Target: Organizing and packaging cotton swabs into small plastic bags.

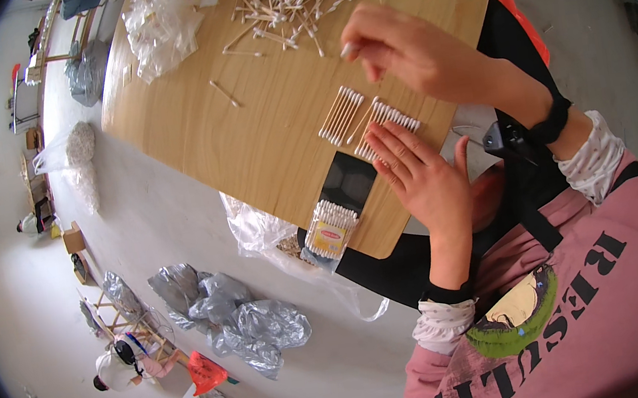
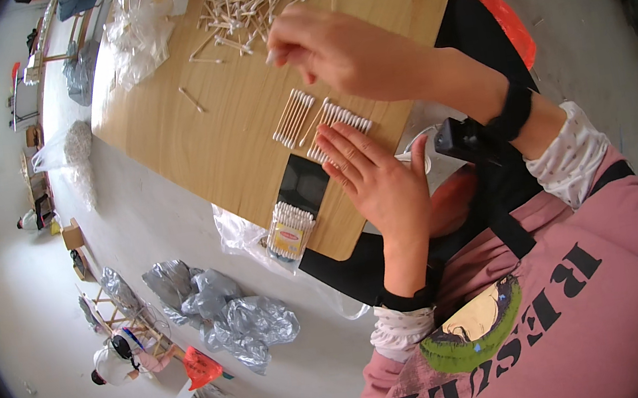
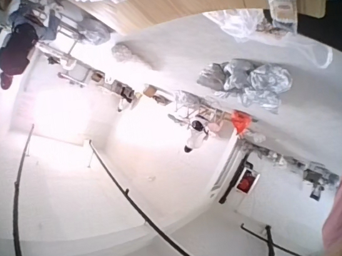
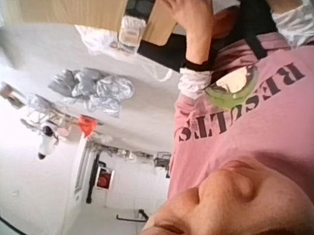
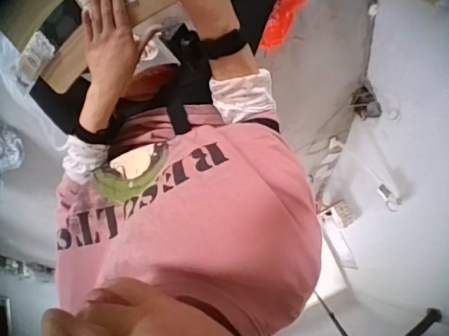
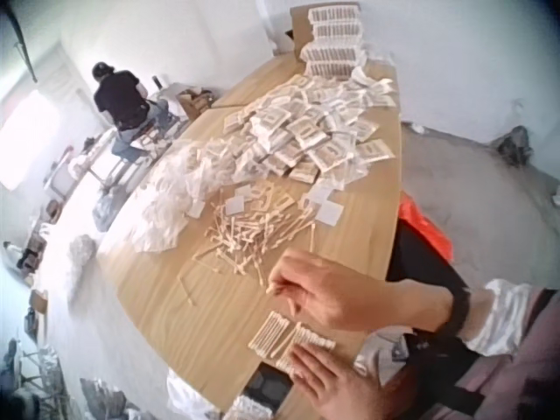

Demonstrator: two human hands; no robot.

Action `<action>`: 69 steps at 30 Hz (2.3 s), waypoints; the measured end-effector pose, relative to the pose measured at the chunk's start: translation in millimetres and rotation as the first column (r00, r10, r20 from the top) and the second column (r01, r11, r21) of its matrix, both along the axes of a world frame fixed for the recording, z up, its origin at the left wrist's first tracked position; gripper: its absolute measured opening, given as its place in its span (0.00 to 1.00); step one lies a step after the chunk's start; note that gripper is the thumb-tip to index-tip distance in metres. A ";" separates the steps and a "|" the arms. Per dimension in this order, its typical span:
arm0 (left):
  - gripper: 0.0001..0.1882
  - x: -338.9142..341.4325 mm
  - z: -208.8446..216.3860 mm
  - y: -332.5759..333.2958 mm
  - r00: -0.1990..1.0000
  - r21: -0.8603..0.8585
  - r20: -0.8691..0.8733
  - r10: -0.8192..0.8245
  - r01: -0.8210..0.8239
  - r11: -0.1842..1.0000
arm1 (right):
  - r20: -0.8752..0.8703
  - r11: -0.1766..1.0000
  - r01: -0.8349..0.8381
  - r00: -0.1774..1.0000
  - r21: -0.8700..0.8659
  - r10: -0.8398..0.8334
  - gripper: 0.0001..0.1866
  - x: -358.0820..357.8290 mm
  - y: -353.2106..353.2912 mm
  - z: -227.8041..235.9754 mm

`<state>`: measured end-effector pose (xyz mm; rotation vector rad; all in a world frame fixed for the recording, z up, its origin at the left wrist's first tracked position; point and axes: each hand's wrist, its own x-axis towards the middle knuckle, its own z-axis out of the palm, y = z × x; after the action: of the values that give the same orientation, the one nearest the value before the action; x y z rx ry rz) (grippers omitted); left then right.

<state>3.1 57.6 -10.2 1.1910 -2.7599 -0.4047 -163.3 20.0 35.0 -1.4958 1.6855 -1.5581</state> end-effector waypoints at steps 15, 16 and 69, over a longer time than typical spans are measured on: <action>0.57 22.5 3.7 -92.8 0.989 0.005 0.057 -0.138 0.138 0.990 | -0.268 0.563 0.503 0.852 0.655 -0.449 0.13 -122.7 221.5 -52.8; 0.57 25.1 7.7 -87.3 0.984 -0.002 0.081 -0.161 0.162 0.987 | -0.262 0.573 0.497 0.856 0.652 -0.445 0.13 -127.2 229.5 -70.8; 0.64 8.0 -1.2 -52.3 0.999 -0.069 0.012 -0.044 0.044 0.997 | -0.408 0.861 -0.028 0.872 0.507 0.269 0.06 -75.9 80.3 15.1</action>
<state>11.1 5.3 -11.4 1.1215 -2.7888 -0.3048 -239.2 100.3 50.1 -1.7456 1.9591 -0.6233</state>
